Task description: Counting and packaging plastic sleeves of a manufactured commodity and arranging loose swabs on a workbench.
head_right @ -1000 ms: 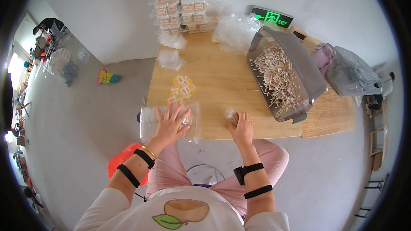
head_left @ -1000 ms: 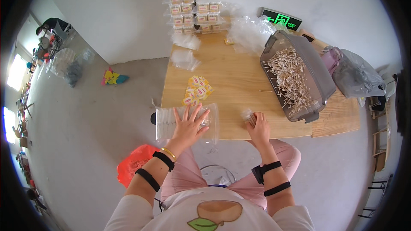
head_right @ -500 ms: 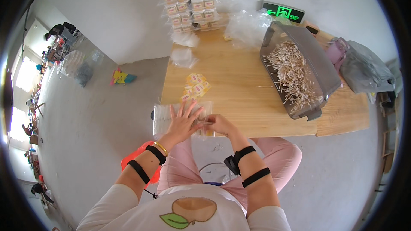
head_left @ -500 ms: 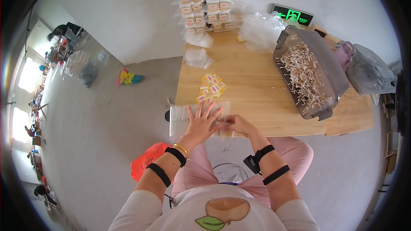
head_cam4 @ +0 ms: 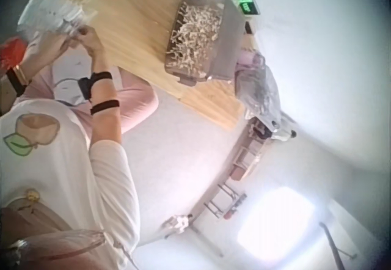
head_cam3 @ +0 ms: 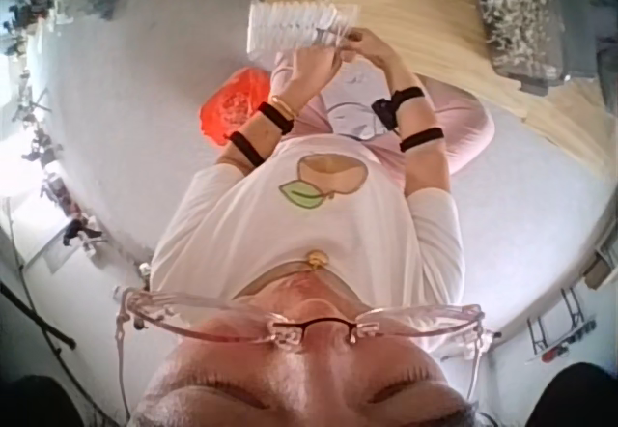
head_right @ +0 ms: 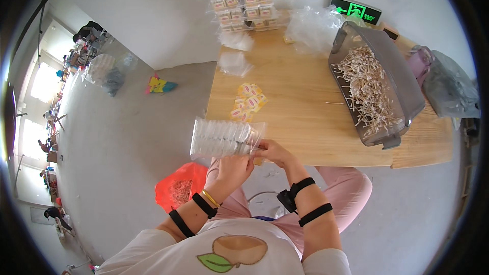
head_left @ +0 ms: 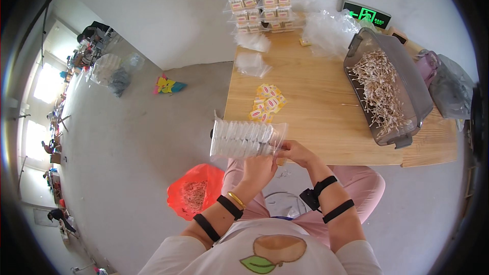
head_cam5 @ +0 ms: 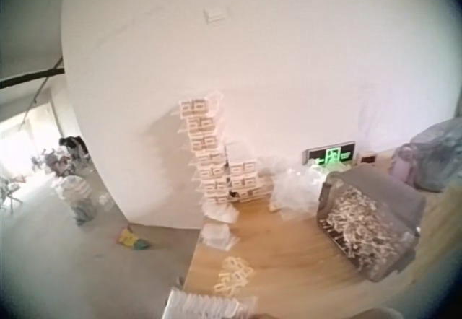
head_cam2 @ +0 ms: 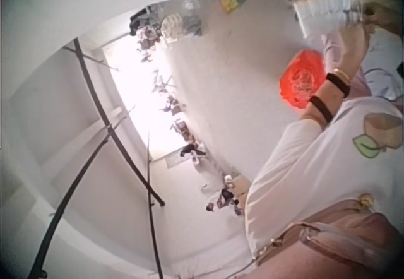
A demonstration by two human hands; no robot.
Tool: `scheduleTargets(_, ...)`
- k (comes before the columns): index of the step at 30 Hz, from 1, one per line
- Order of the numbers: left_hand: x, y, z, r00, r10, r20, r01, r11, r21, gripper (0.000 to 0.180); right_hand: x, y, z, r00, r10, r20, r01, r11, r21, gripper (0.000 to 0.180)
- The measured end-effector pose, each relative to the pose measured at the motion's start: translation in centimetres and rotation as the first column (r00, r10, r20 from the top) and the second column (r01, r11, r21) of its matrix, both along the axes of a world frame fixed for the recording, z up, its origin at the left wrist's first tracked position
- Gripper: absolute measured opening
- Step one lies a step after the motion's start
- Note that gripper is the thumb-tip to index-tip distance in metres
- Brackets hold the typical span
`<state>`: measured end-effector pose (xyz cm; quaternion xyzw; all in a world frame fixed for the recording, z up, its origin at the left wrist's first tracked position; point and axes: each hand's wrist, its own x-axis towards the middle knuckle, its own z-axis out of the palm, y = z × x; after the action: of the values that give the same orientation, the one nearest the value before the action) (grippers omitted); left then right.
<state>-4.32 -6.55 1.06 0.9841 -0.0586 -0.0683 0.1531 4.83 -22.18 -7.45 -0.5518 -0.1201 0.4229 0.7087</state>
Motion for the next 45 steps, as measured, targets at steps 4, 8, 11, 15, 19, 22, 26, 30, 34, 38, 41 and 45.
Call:
scheduleTargets(4, -0.1, -1.0, 0.3, 0.997, -0.072, 0.017, 0.074, 0.991, -0.11, 0.02, 0.2, -0.4, -1.6, 0.99, 0.047, -0.131, -0.042, 0.998, 0.04, 0.05)
scheduleTargets(8, -0.9, -2.1, -0.9, 0.986, -0.046, 0.16, 0.069, 0.988, -0.141, 0.017, -0.7, 0.5, -0.3, 0.959, 0.047, -0.279, 0.007, 0.982, 0.188, 0.049)
scheduleTargets(11, -0.7, -2.2, -0.8, 0.984, -0.06, 0.171, 0.089, 0.982, -0.167, 0.016, -0.9, 0.4, 0.0, 0.995, -0.018, -0.1, 0.029, 0.994, 0.106, 0.046)
scheduleTargets(15, -0.2, -2.1, -0.1, 0.983, -0.099, 0.157, 0.131, 0.969, -0.211, 0.017, -1.0, 0.4, 1.2, 0.893, -0.085, 0.441, 0.133, 0.988, -0.079, 0.046)
scheduleTargets(19, -1.6, 0.0, -2.1, 0.994, -0.077, 0.077, 0.096, 0.952, -0.291, 0.014, -0.7, 1.0, 2.5, 0.649, 0.241, 0.722, 0.164, 0.882, -0.442, 0.042)
scheduleTargets(22, -0.9, -0.7, -0.2, 0.99, -0.141, 0.031, 0.142, 0.989, -0.031, 0.013, -0.7, 1.2, 4.9, 0.776, 0.117, 0.62, 0.074, 0.959, -0.274, 0.049)
scheduleTargets(26, -0.1, -1.0, -3.5, 0.965, -0.13, 0.226, 0.193, 0.94, -0.281, 0.01, -0.6, -0.1, 2.7, 0.729, 0.153, 0.668, 0.097, 0.942, -0.322, 0.04)
scheduleTargets(30, 0.2, -2.3, -3.6, 0.977, -0.118, 0.177, 0.163, 0.952, -0.261, 0.01, -0.3, -0.7, 2.0, 0.567, 0.243, 0.787, 0.129, 0.918, -0.376, 0.03)
scheduleTargets(34, 1.9, -4.4, -3.6, 0.958, -0.216, 0.188, 0.262, 0.925, -0.275, 0.012, 1.0, -3.0, 0.9, 0.369, 0.334, 0.868, 0.268, 0.855, -0.443, 0.032)
scheduleTargets(38, 2.3, -7.1, -2.8, 0.899, -0.376, 0.227, 0.43, 0.856, -0.288, 0.014, 1.5, -5.2, 1.0, 0.606, 0.305, 0.735, 0.222, 0.822, -0.524, 0.037)
scheduleTargets(41, 3.2, -9.6, -3.8, 0.864, -0.371, 0.34, 0.467, 0.842, -0.269, 0.01, 0.5, -10.9, -1.0, 0.668, 0.258, 0.698, 0.229, 0.821, -0.523, 0.037)
scheduleTargets(45, 3.4, -9.4, -1.7, 0.925, -0.38, 0.025, 0.38, 0.921, -0.08, 0.012, 1.5, -9.5, -1.9, 0.422, 0.419, 0.804, 0.341, 0.749, -0.569, 0.035)
